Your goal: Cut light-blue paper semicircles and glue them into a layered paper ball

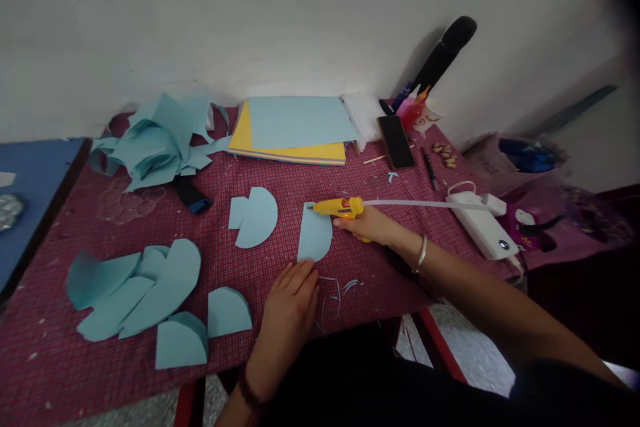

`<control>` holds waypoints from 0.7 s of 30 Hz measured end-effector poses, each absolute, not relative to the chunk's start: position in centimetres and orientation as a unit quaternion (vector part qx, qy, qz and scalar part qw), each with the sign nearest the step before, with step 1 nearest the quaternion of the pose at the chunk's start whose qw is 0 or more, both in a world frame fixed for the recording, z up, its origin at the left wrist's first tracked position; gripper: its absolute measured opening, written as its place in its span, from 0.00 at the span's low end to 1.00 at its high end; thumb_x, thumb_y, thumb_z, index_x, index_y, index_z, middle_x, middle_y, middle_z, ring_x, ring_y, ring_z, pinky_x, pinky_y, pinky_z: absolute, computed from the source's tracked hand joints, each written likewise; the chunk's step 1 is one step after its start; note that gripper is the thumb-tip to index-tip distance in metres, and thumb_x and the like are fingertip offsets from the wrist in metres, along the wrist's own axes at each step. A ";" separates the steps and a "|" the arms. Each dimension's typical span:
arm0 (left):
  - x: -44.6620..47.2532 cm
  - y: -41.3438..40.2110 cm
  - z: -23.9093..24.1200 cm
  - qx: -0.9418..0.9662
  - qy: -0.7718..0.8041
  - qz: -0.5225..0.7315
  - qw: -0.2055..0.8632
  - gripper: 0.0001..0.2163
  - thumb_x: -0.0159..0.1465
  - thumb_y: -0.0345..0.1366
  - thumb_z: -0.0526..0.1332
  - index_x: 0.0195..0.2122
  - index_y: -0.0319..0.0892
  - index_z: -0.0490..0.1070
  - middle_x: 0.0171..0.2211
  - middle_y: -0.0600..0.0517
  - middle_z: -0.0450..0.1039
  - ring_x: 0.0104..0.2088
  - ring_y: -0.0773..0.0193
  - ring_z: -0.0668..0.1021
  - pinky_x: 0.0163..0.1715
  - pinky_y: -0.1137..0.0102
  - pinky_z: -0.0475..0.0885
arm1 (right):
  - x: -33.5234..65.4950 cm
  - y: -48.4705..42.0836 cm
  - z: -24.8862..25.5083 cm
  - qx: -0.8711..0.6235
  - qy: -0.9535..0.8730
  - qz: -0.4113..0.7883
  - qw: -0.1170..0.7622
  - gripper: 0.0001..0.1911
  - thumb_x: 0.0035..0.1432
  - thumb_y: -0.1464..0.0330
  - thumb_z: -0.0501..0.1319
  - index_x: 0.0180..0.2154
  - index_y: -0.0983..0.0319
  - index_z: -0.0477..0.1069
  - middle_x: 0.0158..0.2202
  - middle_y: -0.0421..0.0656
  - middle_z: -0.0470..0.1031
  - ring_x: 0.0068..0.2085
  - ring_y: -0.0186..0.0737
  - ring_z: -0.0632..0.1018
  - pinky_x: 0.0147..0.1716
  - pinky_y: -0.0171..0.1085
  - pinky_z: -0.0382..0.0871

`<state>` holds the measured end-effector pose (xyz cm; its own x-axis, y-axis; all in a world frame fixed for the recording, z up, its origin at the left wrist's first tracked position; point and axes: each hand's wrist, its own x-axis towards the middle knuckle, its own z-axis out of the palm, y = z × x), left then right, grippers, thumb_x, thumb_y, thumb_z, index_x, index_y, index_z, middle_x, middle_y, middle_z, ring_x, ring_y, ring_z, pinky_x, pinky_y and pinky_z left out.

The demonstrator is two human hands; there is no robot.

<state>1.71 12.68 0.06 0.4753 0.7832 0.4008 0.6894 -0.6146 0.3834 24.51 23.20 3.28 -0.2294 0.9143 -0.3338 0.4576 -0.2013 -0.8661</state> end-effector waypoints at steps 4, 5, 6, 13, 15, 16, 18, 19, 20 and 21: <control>1.7 12.7 -0.1 0.857 0.429 0.275 0.077 0.11 0.65 0.26 0.55 0.46 0.37 0.73 0.50 0.43 0.77 0.49 0.54 0.79 0.50 0.55 0.76 | 24.2 23.8 3.2 -0.594 -0.583 0.509 0.221 0.12 0.54 0.61 0.63 0.38 0.62 0.70 0.15 0.30 0.58 0.16 0.29 0.59 0.14 0.30 0.53; 1.7 12.7 0.0 0.858 0.428 0.273 0.077 0.11 0.65 0.26 0.55 0.46 0.38 0.73 0.50 0.43 0.77 0.49 0.54 0.79 0.49 0.54 0.76 | 24.2 23.6 3.3 -0.590 -0.586 0.512 0.218 0.11 0.53 0.62 0.64 0.36 0.62 0.70 0.15 0.31 0.59 0.16 0.29 0.60 0.14 0.30 0.54; 1.7 12.7 0.0 0.858 0.428 0.272 0.076 0.11 0.65 0.26 0.55 0.46 0.38 0.73 0.50 0.43 0.77 0.49 0.54 0.79 0.49 0.54 0.76 | 24.1 23.4 3.4 -0.584 -0.590 0.515 0.214 0.10 0.52 0.64 0.64 0.35 0.62 0.71 0.16 0.31 0.60 0.16 0.29 0.60 0.14 0.30 0.54; 1.7 12.7 0.2 0.858 0.429 0.273 0.078 0.11 0.65 0.26 0.55 0.46 0.37 0.73 0.50 0.43 0.77 0.49 0.55 0.79 0.51 0.55 0.76 | 24.3 23.4 4.1 -0.555 -0.621 0.512 0.212 0.08 0.56 0.67 0.62 0.38 0.62 0.73 0.20 0.35 0.68 0.23 0.32 0.68 0.22 0.32 0.65; 1.7 12.7 0.1 0.858 0.430 0.269 0.082 0.11 0.65 0.26 0.55 0.46 0.37 0.73 0.50 0.43 0.76 0.49 0.55 0.78 0.51 0.56 0.75 | 24.5 23.7 4.2 -0.543 -0.636 0.509 0.203 0.08 0.53 0.68 0.65 0.37 0.62 0.73 0.27 0.39 0.74 0.28 0.35 0.73 0.29 0.34 0.70; 1.7 12.7 0.0 0.858 0.432 0.266 0.085 0.11 0.65 0.26 0.55 0.46 0.37 0.73 0.51 0.43 0.76 0.50 0.55 0.78 0.51 0.56 0.75 | 24.6 23.9 4.2 -0.540 -0.643 0.505 0.200 0.09 0.53 0.68 0.65 0.38 0.62 0.74 0.31 0.41 0.77 0.32 0.37 0.75 0.34 0.37 0.72; 1.6 12.6 -0.1 0.857 0.434 0.262 0.090 0.12 0.65 0.26 0.55 0.47 0.37 0.73 0.51 0.43 0.76 0.50 0.55 0.78 0.52 0.56 0.74 | 24.8 24.3 4.0 -0.536 -0.654 0.496 0.197 0.11 0.55 0.68 0.63 0.42 0.61 0.73 0.41 0.44 0.79 0.40 0.41 0.77 0.43 0.41 0.72; 1.6 12.6 -0.2 0.856 0.436 0.261 0.093 0.12 0.65 0.26 0.55 0.48 0.37 0.73 0.52 0.43 0.75 0.51 0.55 0.78 0.53 0.56 0.74 | 24.9 24.5 3.9 -0.533 -0.660 0.494 0.191 0.12 0.56 0.67 0.63 0.44 0.61 0.73 0.44 0.45 0.79 0.42 0.42 0.77 0.47 0.43 0.71; 1.7 12.6 -0.3 0.855 0.437 0.260 0.096 0.12 0.65 0.27 0.55 0.48 0.37 0.72 0.52 0.44 0.75 0.51 0.55 0.77 0.53 0.56 0.74 | 25.0 24.6 3.8 -0.526 -0.666 0.498 0.178 0.13 0.56 0.67 0.63 0.45 0.61 0.73 0.45 0.45 0.79 0.43 0.43 0.77 0.48 0.44 0.71; 1.7 12.5 -0.3 0.854 0.439 0.260 0.099 0.12 0.66 0.27 0.55 0.48 0.37 0.72 0.52 0.44 0.75 0.51 0.56 0.77 0.53 0.56 0.73 | 25.1 24.8 3.7 -0.516 -0.673 0.505 0.161 0.14 0.55 0.67 0.63 0.45 0.61 0.73 0.45 0.45 0.79 0.44 0.43 0.78 0.49 0.45 0.71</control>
